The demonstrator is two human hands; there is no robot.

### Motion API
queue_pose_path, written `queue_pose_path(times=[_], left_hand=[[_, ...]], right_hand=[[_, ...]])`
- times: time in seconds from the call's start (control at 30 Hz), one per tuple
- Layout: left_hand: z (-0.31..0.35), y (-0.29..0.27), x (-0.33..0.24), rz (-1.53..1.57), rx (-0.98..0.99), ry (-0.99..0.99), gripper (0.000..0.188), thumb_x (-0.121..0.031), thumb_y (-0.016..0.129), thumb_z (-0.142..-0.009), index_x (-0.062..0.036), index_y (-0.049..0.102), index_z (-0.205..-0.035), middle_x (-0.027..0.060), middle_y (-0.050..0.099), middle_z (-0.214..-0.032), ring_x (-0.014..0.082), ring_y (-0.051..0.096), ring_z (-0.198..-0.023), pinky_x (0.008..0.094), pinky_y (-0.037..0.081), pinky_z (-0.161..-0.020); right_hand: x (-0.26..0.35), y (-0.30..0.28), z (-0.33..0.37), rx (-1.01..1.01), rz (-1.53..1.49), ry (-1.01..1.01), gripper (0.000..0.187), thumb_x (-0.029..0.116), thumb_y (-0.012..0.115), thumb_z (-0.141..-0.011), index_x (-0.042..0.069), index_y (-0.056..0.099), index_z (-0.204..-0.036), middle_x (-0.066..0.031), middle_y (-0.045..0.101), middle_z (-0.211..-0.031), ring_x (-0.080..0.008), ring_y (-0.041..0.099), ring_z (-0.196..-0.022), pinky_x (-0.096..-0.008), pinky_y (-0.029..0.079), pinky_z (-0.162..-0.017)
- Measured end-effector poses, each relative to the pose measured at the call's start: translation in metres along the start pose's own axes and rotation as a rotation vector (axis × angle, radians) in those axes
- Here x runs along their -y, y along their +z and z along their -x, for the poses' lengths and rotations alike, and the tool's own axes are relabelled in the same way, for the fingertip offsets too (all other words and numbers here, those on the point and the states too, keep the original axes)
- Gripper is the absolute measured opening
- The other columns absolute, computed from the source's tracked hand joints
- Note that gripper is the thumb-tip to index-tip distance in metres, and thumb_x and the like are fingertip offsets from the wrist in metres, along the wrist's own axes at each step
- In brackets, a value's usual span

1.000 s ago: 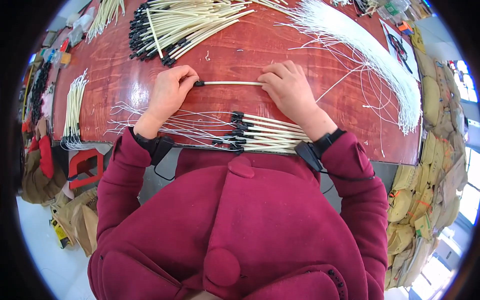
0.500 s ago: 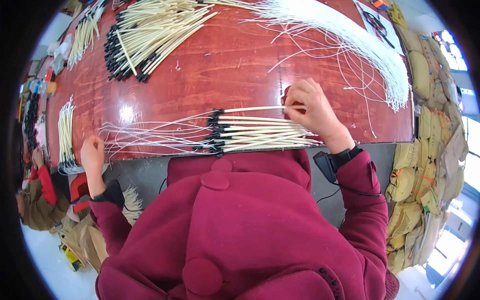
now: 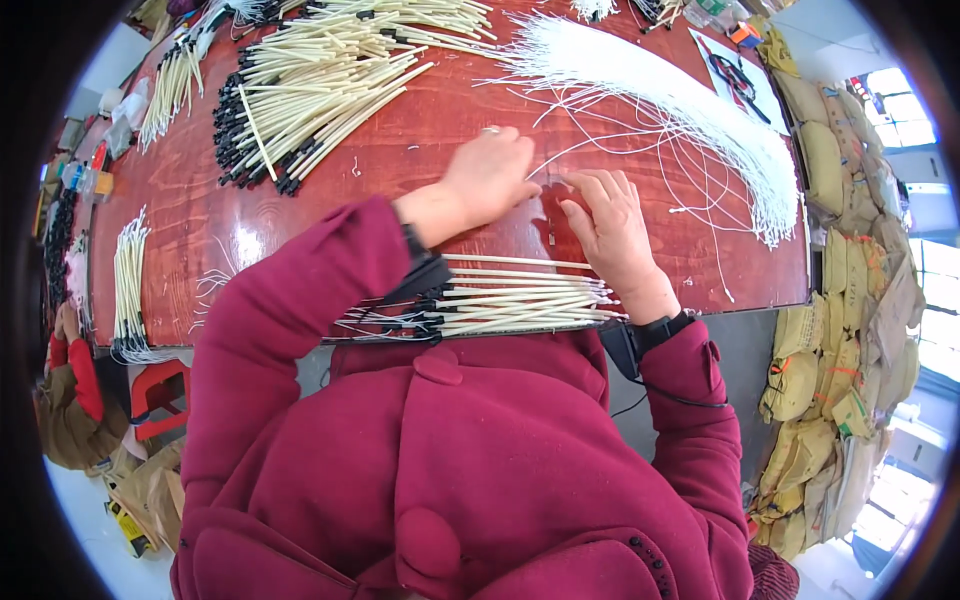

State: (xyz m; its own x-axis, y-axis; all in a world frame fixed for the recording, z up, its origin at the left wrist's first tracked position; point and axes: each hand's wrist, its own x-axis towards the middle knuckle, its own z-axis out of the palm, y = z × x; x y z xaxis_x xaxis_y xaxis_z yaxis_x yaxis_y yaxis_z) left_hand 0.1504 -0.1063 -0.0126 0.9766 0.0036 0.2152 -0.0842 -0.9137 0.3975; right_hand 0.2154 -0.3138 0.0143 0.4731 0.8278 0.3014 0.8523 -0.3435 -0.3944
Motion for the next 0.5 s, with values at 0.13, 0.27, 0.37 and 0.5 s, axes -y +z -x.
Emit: queue_pose_path(times=[0.13,0.27,0.37,0.5], left_hand=[[-0.013,0.013,-0.007,-0.078,0.124,0.034,0.016,-0.015,0.058,-0.091,0.0001,0.063,-0.095,0.0184,0.066,-0.096,0.0355,0.065,-0.097,0.0446,0.053,-0.084],[0.026,-0.003,0.032,-0.081,0.083,0.179,0.01,-0.008,0.052,-0.09,-0.0008,0.058,-0.094,0.0168,0.063,-0.094,0.0357,0.063,-0.093,0.0435,0.053,-0.082],[0.072,-0.036,0.057,-0.097,0.086,0.153,0.009,-0.006,0.052,-0.09,-0.0009,0.054,-0.096,0.0155,0.058,-0.095,0.0346,0.061,-0.094,0.0419,0.053,-0.079],[0.107,-0.064,0.067,-0.174,0.14,0.122,0.008,-0.004,0.052,-0.088,-0.002,0.053,-0.096,0.0153,0.056,-0.097,0.0332,0.061,-0.095,0.0423,0.052,-0.078]], right_hand=[[-0.011,0.003,0.013,-0.02,0.036,-0.013,0.031,0.014,0.067,-0.092,0.003,0.063,-0.121,-0.0128,0.066,-0.113,-0.0337,0.057,-0.105,-0.043,0.044,-0.095],[-0.014,0.002,0.016,0.015,0.04,0.008,0.038,0.015,0.069,-0.091,0.003,0.062,-0.127,-0.0134,0.066,-0.118,-0.0337,0.057,-0.107,-0.0441,0.044,-0.097],[-0.012,0.007,0.007,0.002,0.027,0.016,0.044,0.013,0.068,-0.091,0.003,0.06,-0.134,-0.0146,0.063,-0.128,-0.0339,0.056,-0.113,-0.044,0.043,-0.101],[-0.009,0.017,-0.003,-0.019,0.071,-0.016,0.054,0.014,0.068,-0.091,0.002,0.055,-0.142,-0.015,0.056,-0.142,-0.0345,0.053,-0.121,-0.044,0.041,-0.106]])
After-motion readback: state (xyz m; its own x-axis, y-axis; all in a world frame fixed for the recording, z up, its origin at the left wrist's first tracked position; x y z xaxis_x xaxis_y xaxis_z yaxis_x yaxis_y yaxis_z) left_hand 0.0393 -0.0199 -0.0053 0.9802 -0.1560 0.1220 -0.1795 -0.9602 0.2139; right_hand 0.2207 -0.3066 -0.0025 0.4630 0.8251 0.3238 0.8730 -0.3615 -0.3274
